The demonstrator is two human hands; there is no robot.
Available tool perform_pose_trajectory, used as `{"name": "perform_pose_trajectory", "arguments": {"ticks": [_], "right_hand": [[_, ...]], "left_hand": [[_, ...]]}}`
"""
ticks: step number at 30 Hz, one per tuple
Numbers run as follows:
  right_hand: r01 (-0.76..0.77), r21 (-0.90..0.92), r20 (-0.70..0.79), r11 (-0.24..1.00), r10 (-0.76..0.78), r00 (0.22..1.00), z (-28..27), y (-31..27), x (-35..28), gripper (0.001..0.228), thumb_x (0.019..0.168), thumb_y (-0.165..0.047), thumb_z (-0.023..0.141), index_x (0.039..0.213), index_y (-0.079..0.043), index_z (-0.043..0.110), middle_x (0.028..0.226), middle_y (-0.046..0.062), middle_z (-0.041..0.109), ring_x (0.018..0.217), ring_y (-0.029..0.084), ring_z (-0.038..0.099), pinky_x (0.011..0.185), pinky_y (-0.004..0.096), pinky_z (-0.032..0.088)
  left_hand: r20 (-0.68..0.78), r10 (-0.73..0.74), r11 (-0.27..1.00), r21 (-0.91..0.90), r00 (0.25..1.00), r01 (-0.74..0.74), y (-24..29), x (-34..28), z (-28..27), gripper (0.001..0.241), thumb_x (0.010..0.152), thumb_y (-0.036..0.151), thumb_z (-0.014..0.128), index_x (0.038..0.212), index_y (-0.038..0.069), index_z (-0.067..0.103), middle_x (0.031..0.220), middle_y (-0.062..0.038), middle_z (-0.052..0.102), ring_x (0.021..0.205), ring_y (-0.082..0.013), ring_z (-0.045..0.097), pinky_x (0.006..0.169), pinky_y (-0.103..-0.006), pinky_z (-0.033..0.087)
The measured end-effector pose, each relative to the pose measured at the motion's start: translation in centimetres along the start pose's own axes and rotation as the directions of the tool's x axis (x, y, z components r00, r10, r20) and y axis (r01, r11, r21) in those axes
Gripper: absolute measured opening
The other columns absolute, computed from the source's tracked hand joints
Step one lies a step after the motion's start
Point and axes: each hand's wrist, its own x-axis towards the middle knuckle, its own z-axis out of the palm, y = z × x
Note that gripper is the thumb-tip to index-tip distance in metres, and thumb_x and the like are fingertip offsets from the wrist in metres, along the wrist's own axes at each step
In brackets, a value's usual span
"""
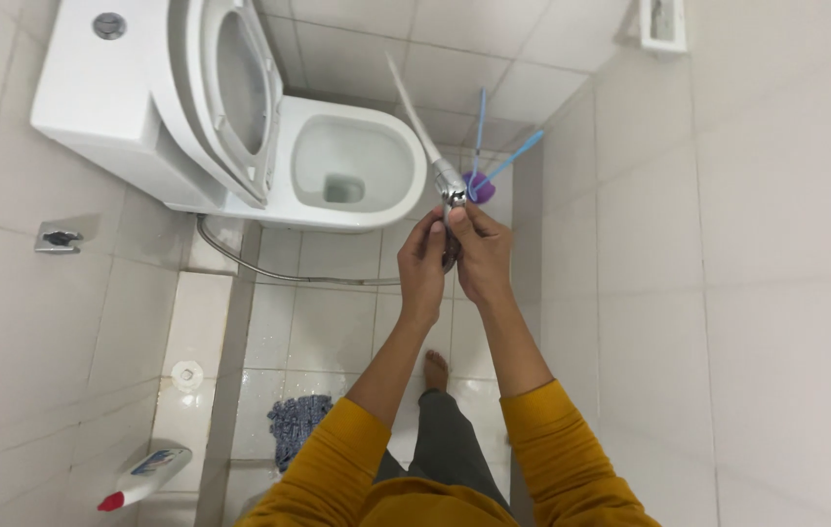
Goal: Mop the bathroom floor and test the water flow of a bidet sprayer.
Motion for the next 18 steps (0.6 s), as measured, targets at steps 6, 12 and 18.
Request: {"name": "perform_pose_trajectory", "arguments": {"ticks": [6,12,18], "right_hand": [[-0.029,0.023,0.132,0.999,0.026,0.991,-0.6,2.4,3.6,0.035,0.098,-0.022,0.076,0.119,0.005,0.073,0.089,0.001,0.065,0.072,0.007,0.053,0.060,0.023,0.042],[-0.146,0.100,0.154,0.984,0.129,0.980,-4.2,-0.1,8.3,0.030,0.097,-0.016,0.069,0.118,0.005,0.070,0.098,0.006,0.071,0.080,0.012,0.064,0.070,0.028,0.053],[-0.157,0.190,0.293,0.969,0.097,0.951,-13.1,-1.0,16.0,0.025,0.105,-0.014,0.071,0.118,0.007,0.069,0.105,0.006,0.068,0.092,0.012,0.062,0.080,0.028,0.051]], "left_hand": [[-0.091,0.074,0.997,0.012,0.993,-0.074,-0.1,3.8,-0.7,0.036,0.110,0.026,0.051,0.128,0.000,0.068,0.090,0.003,0.061,0.075,-0.0044,0.050,0.065,-0.0227,0.043],[-0.169,0.059,0.996,0.081,0.984,-0.046,-3.2,8.2,3.7,0.035,0.107,0.024,0.052,0.126,0.001,0.070,0.091,0.001,0.065,0.074,-0.0052,0.052,0.065,-0.0231,0.045],[-0.253,0.153,0.986,0.105,0.955,-0.130,-8.8,11.9,11.3,0.033,0.107,0.023,0.053,0.126,0.000,0.068,0.102,-0.003,0.071,0.089,-0.0084,0.062,0.078,-0.0251,0.052]]}}
